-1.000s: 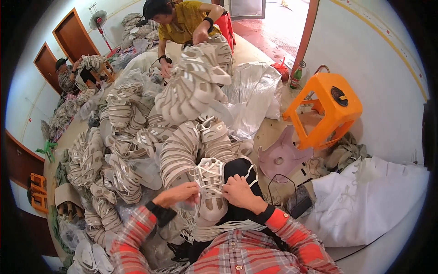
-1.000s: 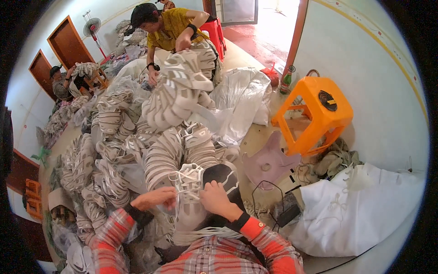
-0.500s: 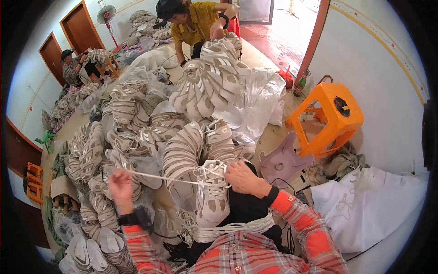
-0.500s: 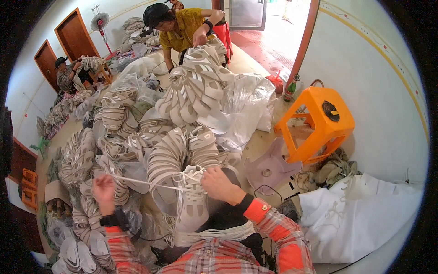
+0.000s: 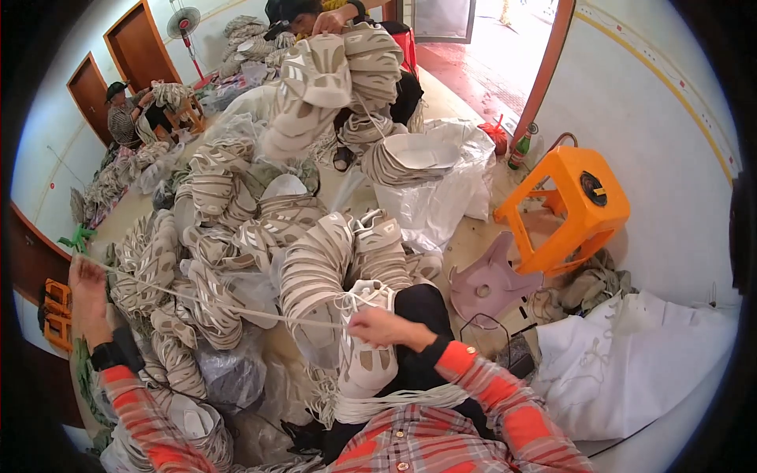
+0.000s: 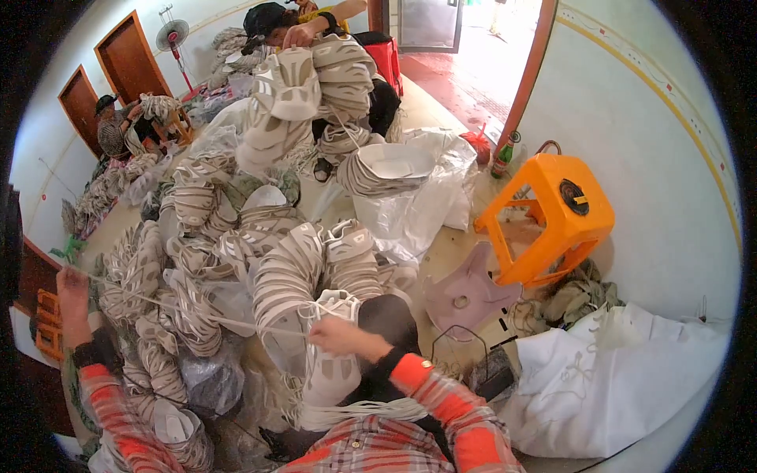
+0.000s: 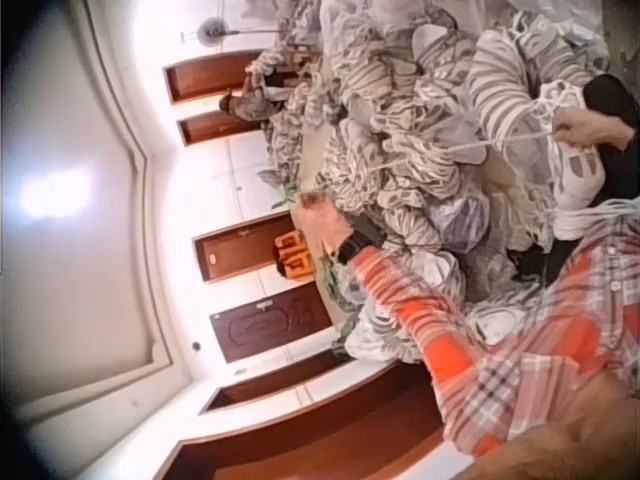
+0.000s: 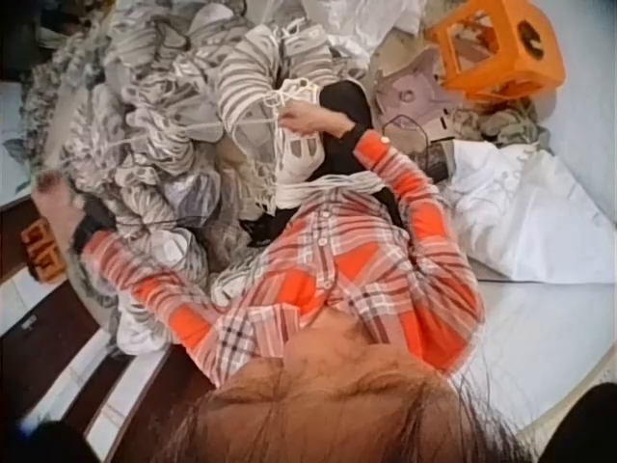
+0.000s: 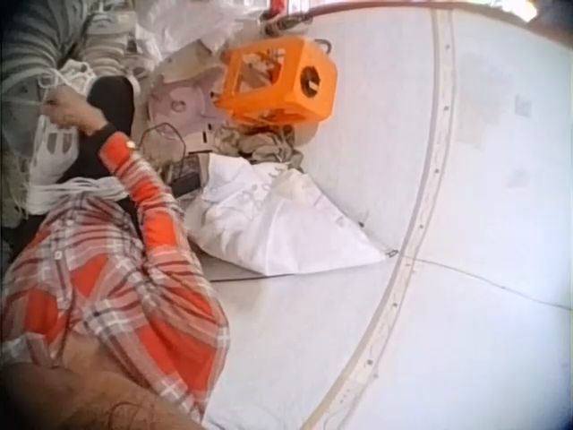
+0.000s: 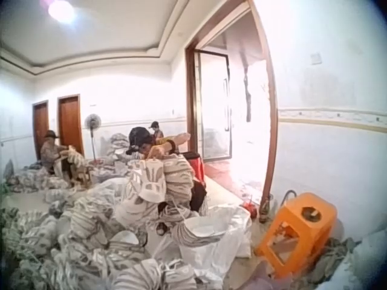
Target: The recorder is lacing a shoe while sitting on the floor among a large pile of shoe components.
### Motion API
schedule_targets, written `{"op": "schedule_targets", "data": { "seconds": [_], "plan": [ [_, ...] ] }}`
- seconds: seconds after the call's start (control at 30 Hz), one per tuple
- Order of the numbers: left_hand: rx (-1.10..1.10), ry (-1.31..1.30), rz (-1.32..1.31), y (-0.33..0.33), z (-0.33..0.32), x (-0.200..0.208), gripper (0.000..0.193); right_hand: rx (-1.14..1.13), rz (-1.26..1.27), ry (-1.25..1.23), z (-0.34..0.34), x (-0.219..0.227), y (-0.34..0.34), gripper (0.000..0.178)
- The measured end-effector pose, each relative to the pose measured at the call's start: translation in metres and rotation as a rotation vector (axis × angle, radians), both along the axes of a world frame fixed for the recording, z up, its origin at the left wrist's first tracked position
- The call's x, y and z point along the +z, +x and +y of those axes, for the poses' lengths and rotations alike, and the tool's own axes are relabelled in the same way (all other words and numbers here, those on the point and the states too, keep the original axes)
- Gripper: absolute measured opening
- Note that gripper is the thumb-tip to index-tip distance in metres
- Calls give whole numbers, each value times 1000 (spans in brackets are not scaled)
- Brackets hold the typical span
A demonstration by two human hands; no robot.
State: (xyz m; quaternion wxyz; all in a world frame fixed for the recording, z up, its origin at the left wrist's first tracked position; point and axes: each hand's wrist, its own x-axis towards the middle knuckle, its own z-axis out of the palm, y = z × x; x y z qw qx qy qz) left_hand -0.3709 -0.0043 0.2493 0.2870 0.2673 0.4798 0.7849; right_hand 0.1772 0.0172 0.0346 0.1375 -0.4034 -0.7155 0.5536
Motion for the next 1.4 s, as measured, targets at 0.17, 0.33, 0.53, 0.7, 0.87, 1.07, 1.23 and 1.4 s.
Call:
{"op": "schedule_targets", "data": {
  "seconds": [0.17,0.33,0.53,0.7,0.87,1.07,1.23,1.4],
  "plan": [
    [-509,-96,74,87,43,-23,10,82,371,626,-50,-25,-55,15],
    [-938,-533,818,300,28,-135,13,79,148,376,-70,-13,-39,16],
    [-1027,-525,715,356,1,-238,14,-364,69,-122,-26,-20,8,29],
    [-923,-605,974,368,8,-245,17,-304,166,-460,-31,-2,11,38],
    [-814,-498,1397,377,17,-235,15,-279,466,-644,-32,-22,13,45],
    [-1160,-592,725,364,24,-256,19,-114,259,-594,-16,-17,26,46],
    [-1172,-1020,-55,353,17,-287,19,15,-63,-415,20,-17,21,34],
    [-1220,-1114,-103,356,26,-276,19,-151,-25,-404,17,-26,14,28]
  ]
}}
